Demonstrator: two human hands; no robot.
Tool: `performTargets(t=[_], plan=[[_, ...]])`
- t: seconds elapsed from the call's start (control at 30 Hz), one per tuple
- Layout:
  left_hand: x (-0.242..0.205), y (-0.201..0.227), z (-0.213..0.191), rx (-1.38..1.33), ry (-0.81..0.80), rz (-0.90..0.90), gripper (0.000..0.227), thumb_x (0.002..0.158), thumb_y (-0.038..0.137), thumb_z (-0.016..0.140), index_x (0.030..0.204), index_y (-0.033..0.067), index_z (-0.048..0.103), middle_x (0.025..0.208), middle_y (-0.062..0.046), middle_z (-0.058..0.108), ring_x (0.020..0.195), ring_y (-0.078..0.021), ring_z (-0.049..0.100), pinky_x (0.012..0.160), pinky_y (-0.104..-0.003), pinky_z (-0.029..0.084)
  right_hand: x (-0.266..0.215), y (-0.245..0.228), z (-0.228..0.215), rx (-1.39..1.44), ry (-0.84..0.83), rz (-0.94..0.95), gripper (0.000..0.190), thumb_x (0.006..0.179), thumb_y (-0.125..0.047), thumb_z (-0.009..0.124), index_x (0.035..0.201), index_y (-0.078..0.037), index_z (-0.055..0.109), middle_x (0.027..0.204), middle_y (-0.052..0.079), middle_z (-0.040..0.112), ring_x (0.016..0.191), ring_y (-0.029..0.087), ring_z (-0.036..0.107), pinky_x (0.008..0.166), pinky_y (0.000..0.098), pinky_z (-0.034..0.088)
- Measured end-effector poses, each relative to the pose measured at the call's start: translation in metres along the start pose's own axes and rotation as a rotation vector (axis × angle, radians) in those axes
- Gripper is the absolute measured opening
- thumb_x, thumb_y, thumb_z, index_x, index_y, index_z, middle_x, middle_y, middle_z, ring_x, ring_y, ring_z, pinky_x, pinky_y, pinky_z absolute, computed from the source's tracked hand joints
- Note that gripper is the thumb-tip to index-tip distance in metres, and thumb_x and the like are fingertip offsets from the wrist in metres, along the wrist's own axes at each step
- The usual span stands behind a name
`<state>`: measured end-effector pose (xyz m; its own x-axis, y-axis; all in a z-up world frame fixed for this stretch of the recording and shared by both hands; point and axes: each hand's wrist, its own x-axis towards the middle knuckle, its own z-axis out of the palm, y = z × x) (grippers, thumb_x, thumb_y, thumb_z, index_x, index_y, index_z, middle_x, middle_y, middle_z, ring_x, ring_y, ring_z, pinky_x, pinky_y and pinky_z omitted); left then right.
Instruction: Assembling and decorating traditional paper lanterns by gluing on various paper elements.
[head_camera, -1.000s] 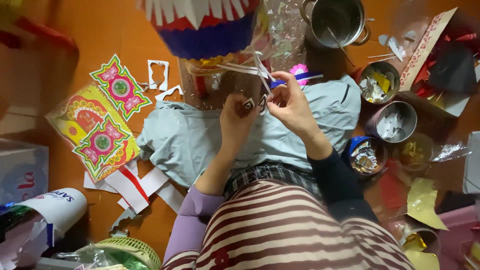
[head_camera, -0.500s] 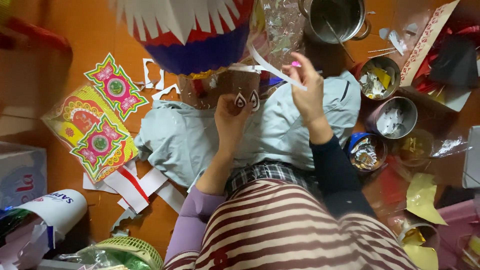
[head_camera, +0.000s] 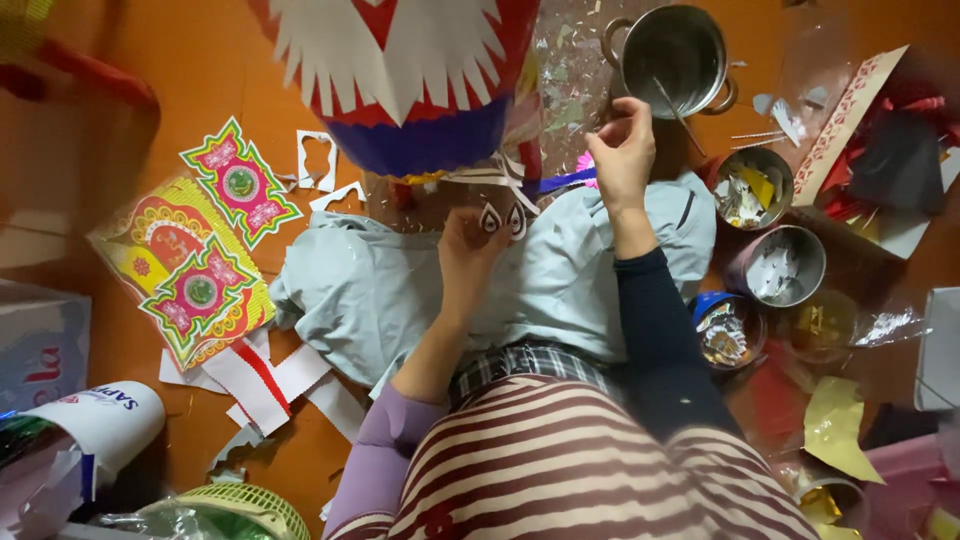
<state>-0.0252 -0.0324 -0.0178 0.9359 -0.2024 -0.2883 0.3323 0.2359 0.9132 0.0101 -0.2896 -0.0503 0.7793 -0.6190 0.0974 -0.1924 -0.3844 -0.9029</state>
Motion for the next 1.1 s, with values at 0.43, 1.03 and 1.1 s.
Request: performTargets(t=[0.43,1.03,1.1], plan=[[0.000,0.001,0.007,0.038,-0.034,0.016,0.026,0.091,-0.003,0.074,0.110,0.0010,0.058,0.099,-0.006,0.069,0.089,-0.0120,0.068,0.080,-0.028,0.060,-0.025,0.006,-0.028,0.004,-0.437,0.257,0.018,0.109,-0.015,0.068,0.108,-0.002,0.081,0.086,0.004,0.072,0.075,0.012,0.060,0.068,0.0284,0.047],[0.012,0.090,-0.081,0.031,0.104,0.317,0.008,0.100,0.005,0.068,0.105,-0.0008,0.070,0.098,-0.002,0.074,0.092,-0.0104,0.068,0.087,-0.026,0.056,-0.039,-0.070,-0.071,0.497,-0.232,0.095,0.017,0.093,0.003,0.065,0.106,-0.001,0.074,0.099,0.002,0.073,0.089,0.009,0.067,0.081,0.0225,0.054],[0.012,0.138,-0.088,0.062,0.140,0.389,0.012,0.099,0.004,0.070,0.110,-0.0002,0.071,0.095,-0.002,0.071,0.088,-0.0097,0.065,0.082,-0.025,0.053,-0.018,-0.093,-0.090,0.501,-0.182,-0.055,0.016,0.095,0.006,0.064,0.107,-0.001,0.072,0.099,0.004,0.071,0.089,0.010,0.065,0.083,0.0233,0.053]])
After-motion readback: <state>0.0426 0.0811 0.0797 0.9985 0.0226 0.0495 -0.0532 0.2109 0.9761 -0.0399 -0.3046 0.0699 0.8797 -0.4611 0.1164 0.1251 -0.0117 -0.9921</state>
